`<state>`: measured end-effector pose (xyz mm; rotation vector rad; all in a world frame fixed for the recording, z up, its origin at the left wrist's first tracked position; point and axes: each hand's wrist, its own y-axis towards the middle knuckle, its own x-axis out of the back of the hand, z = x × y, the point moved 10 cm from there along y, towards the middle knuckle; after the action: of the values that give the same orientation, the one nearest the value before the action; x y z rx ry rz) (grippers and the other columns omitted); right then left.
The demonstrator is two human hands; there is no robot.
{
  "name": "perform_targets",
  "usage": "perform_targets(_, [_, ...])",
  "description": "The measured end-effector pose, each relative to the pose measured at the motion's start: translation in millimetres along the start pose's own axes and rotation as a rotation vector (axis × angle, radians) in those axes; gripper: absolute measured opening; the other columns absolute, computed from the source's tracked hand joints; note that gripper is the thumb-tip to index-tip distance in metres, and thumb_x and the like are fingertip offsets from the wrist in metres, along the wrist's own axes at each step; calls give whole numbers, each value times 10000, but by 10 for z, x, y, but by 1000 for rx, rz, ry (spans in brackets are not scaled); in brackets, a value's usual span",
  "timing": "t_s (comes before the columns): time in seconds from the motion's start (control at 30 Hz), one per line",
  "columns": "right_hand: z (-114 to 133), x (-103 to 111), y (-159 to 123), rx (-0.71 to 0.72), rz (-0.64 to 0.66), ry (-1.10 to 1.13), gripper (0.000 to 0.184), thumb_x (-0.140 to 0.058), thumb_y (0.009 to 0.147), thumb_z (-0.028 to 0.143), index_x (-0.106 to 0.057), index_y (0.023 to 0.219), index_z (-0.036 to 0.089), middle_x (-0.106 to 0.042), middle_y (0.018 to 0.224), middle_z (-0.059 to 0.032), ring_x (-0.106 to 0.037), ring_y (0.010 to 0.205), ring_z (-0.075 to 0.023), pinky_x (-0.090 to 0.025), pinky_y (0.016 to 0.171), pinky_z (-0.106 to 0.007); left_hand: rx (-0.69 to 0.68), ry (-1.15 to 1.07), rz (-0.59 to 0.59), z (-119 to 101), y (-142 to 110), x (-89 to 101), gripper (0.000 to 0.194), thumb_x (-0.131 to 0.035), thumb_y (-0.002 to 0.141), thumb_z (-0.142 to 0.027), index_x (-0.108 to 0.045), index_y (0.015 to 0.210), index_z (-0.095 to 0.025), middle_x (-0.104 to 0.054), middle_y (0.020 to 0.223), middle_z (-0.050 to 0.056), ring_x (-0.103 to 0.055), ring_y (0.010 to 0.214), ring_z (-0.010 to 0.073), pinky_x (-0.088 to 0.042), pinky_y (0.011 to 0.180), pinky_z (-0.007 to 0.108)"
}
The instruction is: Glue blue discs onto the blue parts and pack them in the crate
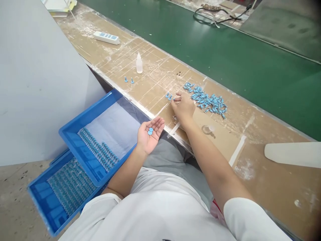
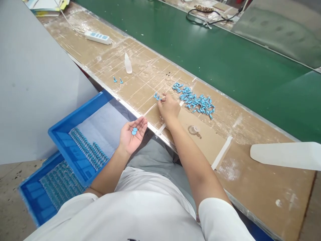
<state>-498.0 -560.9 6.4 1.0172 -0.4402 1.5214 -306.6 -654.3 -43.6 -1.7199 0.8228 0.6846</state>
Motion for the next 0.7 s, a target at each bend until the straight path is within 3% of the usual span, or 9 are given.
perform_targets(0.17, [-14,-137,48,12,12,-56,365,-596,839,293,-637,1191,207,-755,1013,-67,-690,981,-281,-498,880,-432,-12,-5,18,-83,25,0,295,-515,802,-168,-731,972,-61,-763,967,139,-715,1001,179,-531,978,284])
perform_targets(0.3, [-17,-101,32,17,-23,-70,383,-609,837,331,-645,1195,200,-744,1068,-81,-688,987,-283,-501,888,-429,-7,4,32,-75,55,-16,295,-512,805,-176,-732,960,-56,-760,976,147,-710,1019,187,-525,990,291])
perform_targets(0.43, [118,244,-187,82,-132,-58,345,-609,849,342,-673,1148,184,-757,966,-82,-706,821,-251,-527,809,-390,-11,28,70,-51,63,-69,321,-494,817,-210,-730,968,-54,-751,1029,162,-684,1097,213,-505,1019,310])
perform_targets(0.53, [397,623,-559,272,-186,58,241,-587,891,331,-708,1036,181,-751,804,-51,-653,601,-162,-526,692,-309,-6,41,133,-10,48,-153,359,-473,831,-252,-723,998,-56,-733,1105,174,-652,1163,244,-488,1042,345])
perform_targets(0.63, [694,744,-967,507,-9,168,238,-622,896,313,-697,1095,205,-763,898,-39,-612,538,-101,-511,603,-244,29,58,196,86,29,-248,411,-455,851,-297,-701,1069,-50,-690,1217,187,-611,1225,263,-467,1061,363])
perform_targets(0.7, [801,694,-1181,616,142,185,302,-615,915,297,-651,1206,225,-755,1038,-38,-664,638,-103,-523,636,-230,90,71,231,197,17,-308,440,-440,868,-320,-684,1110,-44,-666,1261,195,-591,1250,270,-462,1063,368])
